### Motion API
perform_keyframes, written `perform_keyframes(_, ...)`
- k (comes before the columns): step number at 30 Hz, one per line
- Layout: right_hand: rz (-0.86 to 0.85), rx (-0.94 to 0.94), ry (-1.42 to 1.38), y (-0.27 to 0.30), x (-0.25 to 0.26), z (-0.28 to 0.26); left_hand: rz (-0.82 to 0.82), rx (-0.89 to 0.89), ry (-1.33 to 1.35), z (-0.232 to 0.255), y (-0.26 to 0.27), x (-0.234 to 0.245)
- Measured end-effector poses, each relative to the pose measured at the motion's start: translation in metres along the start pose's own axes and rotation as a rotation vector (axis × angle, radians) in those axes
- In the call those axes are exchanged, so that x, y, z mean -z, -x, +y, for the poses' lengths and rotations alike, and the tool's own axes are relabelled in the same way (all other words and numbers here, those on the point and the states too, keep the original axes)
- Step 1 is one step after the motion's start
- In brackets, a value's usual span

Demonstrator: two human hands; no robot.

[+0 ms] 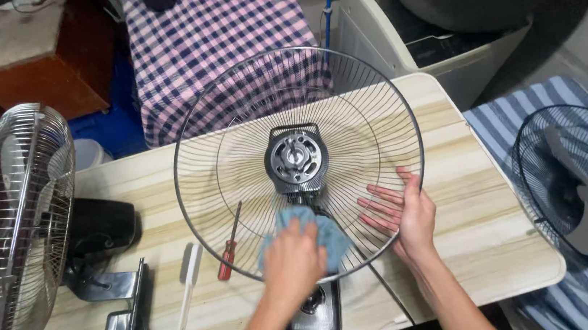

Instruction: The person reassembles an electric fan on a table. They attach the motor housing to the base, secure it with a screw, install the front grille, wipe the grille and fan blade with a cloth, and place the blade onto the motor shaft.

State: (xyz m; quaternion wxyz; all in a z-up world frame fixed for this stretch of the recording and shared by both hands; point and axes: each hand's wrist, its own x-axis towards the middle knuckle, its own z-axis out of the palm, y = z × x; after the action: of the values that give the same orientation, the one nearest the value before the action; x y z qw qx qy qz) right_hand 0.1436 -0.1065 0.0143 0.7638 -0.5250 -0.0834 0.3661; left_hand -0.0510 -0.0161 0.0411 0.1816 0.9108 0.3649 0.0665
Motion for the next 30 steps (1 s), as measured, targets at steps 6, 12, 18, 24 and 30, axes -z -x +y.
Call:
perform_keyframes(6, -0.063, 0.088, -0.008, -0.005, 0.006, 0.01, 0.194, -0.324, 0.362, 0.055, 0.005, -0.025)
perform_keyframes(12, 0.019, 0.013, 0.009, -0.001, -0.006, 0.004, 0.018, 0.091, 0.021, -0.002, 0.019, 0.013)
perform_keyframes(18, 0.014, -0.01, -0.01, 0.005, -0.012, -0.007, 0.076, -0.191, 0.347, 0.03, 0.003, -0.038)
perform_keyframes(24, -0.004, 0.017, 0.035, 0.006, -0.011, -0.013, 0.123, 0.262, -0.165, -0.074, 0.003, 0.031)
perform_keyframes(30, -0.016, 0.034, 0.057, 0.005, -0.011, -0.015, 0.102, -0.086, -0.123, -0.077, -0.009, 0.007)
